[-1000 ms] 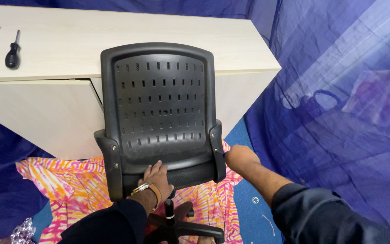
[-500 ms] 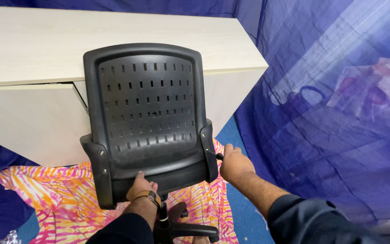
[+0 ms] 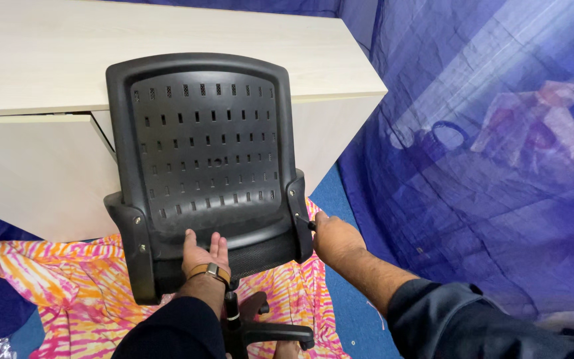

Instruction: The person flips an office chair upside down and uses a screwdriver to remove screws from the underside of the seat. The chair is held steady with one hand while the other hand turns the screwdriver to loosen and remove the fasteners.

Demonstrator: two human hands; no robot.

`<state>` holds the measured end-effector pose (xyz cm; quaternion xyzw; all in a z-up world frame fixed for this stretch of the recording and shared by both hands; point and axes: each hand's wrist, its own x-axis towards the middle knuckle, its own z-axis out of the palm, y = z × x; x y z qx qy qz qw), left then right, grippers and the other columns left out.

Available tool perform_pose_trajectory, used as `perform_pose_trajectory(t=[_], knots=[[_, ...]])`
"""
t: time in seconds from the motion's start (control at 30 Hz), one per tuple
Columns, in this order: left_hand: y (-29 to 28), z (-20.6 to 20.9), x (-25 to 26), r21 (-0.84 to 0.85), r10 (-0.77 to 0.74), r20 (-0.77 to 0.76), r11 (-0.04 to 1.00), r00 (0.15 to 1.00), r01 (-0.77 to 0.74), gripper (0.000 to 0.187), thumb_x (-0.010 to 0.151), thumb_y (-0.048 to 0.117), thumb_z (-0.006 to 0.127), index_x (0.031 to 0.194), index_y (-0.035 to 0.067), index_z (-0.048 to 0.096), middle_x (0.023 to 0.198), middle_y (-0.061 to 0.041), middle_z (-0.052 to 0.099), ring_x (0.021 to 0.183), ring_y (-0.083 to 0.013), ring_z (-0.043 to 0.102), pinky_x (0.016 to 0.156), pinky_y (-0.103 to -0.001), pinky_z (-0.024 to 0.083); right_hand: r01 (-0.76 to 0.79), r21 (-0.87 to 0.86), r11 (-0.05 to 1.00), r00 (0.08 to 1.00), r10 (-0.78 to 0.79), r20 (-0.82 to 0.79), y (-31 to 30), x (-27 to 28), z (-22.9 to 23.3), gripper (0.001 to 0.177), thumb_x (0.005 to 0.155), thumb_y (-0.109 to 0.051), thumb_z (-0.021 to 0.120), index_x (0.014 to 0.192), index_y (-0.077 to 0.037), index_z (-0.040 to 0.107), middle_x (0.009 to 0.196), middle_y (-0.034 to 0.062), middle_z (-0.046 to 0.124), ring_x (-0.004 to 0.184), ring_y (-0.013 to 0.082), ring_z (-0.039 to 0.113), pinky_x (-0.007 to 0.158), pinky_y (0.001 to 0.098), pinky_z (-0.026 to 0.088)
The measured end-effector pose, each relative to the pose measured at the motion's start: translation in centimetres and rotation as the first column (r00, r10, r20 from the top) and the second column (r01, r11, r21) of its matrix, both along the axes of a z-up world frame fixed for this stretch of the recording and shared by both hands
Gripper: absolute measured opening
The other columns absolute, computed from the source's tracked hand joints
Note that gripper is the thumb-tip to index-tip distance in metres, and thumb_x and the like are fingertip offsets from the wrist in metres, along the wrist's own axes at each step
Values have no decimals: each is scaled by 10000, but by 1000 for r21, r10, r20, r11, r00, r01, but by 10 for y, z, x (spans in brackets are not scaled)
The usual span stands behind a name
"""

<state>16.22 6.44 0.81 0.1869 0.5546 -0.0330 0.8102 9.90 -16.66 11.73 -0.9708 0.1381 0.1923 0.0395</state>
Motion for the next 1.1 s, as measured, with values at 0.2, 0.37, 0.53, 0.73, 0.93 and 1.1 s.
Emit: perform_pose_trajectory(t=[0.2,0.37,0.53,0.73,0.93,1.1], knots=[[5,-28,10,7,-45,44,999,998,45,815,912,355,766,1540,43,350,1382,-154,526,1015,-227,697,836,-329,630,-104,-142,984,992,93,-88,21,-4,17,256,955,-81,505,1202,-61,565,1118,223,701,1027,375,720,842,481,592],[15,-65,14,7,-188,37,982,981,188,538,911,302,779,1318,80,506,1132,-82,516,824,-149,555,665,-278,528,-143,-181,973,975,107,-196,27,0,16,285,962,-80,501,1242,-78,554,1086,178,723,1008,343,737,776,501,617],[21,-89,22,-105,-270,20,957,963,270,326,952,250,738,1134,95,517,997,-37,457,735,-116,409,665,-256,467,202,92,975,979,-200,-22,0,15,-23,320,958,-205,577,1248,-74,606,1086,217,701,1022,395,696,849,479,555],[21,-90,21,-98,-358,-19,930,933,355,362,913,270,747,1163,141,520,1023,-12,441,794,-116,395,776,-316,464,485,439,756,870,-468,-155,-21,30,-34,345,913,-201,574,1207,-53,674,1081,248,721,1055,429,700,842,524,543],[27,-72,15,-98,-386,-57,920,921,379,456,894,268,760,1228,128,483,1096,-36,427,866,-134,421,830,-354,461,-66,-81,994,996,70,47,6,13,-3,374,850,-155,650,1207,-66,584,1190,206,635,1016,387,694,828,473,584],[28,-57,11,-106,-371,-52,925,927,364,461,887,215,731,1267,128,485,1127,-46,441,885,-142,441,846,-379,472,-59,-27,998,998,60,22,-11,16,-29,289,902,-202,609,1173,-110,647,1100,187,675,1044,385,701,876,491,569]])
